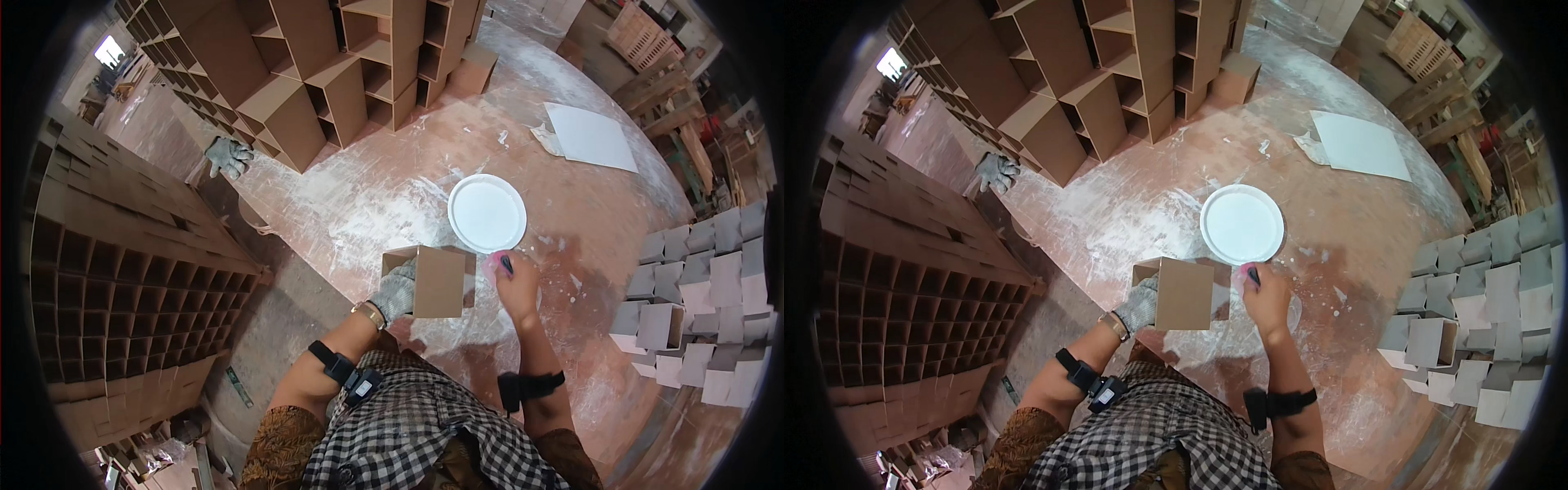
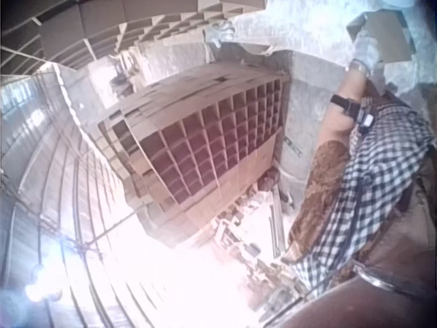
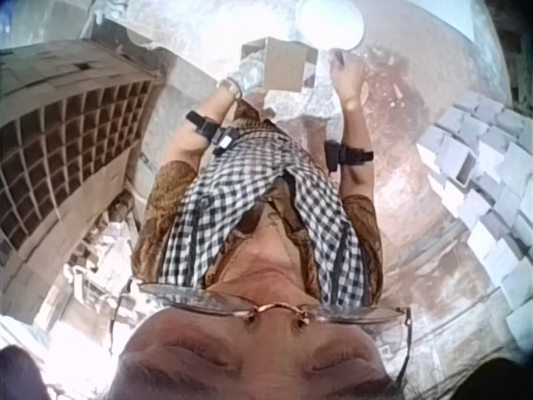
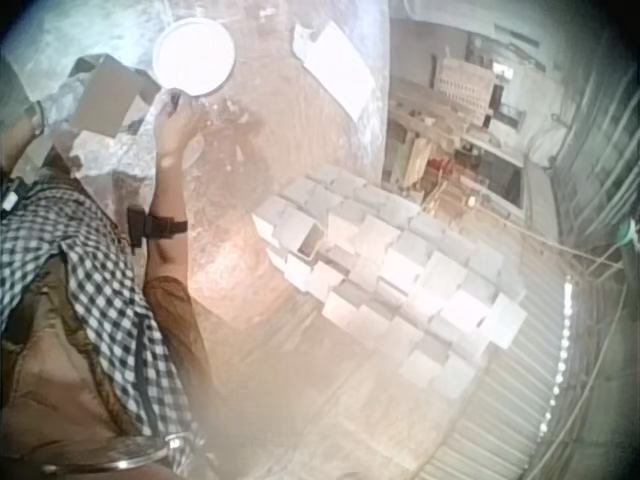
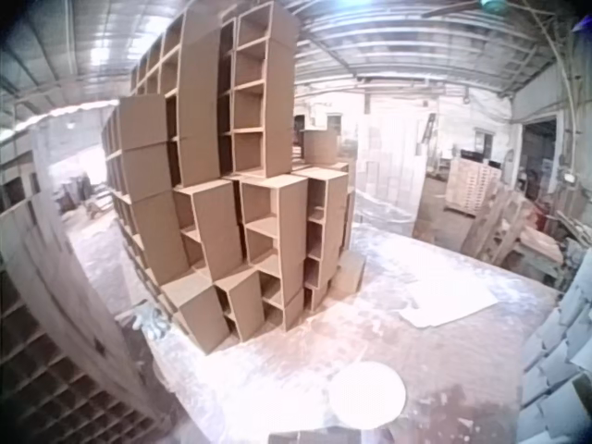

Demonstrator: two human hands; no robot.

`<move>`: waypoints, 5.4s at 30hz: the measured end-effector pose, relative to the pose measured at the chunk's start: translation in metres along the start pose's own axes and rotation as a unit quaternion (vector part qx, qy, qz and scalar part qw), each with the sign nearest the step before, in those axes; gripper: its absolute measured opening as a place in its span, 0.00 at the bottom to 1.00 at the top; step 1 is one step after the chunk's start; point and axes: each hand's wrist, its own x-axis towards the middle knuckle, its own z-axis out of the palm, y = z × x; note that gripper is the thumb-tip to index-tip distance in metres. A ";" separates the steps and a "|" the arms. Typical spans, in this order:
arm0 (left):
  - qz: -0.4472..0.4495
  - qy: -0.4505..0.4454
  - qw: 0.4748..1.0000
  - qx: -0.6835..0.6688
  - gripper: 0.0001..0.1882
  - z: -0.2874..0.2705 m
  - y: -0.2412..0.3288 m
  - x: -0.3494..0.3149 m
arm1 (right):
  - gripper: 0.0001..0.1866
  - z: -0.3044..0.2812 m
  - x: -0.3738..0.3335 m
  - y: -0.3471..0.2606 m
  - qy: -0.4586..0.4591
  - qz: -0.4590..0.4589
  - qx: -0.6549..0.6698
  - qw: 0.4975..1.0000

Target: The recorder applies a white finish or paint to a small square wooden box using a pink applicator/sponge.

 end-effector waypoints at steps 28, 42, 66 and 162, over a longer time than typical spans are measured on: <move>0.049 0.117 0.992 -0.009 0.28 0.021 -0.015 0.001 | 0.18 0.036 -0.057 -0.049 0.030 -0.276 0.208 0.938; -0.014 0.045 0.997 -0.053 0.28 0.021 -0.015 0.001 | 0.21 0.032 -0.039 -0.055 -0.008 -0.259 0.179 0.949; -0.028 0.104 0.994 -0.034 0.27 0.036 0.001 0.019 | 0.11 0.026 -0.016 -0.064 0.049 0.014 0.005 0.999; 0.014 0.091 0.954 -0.286 0.21 0.081 -0.068 0.007 | 0.22 0.022 -0.067 -0.047 -0.016 -0.267 0.155 0.951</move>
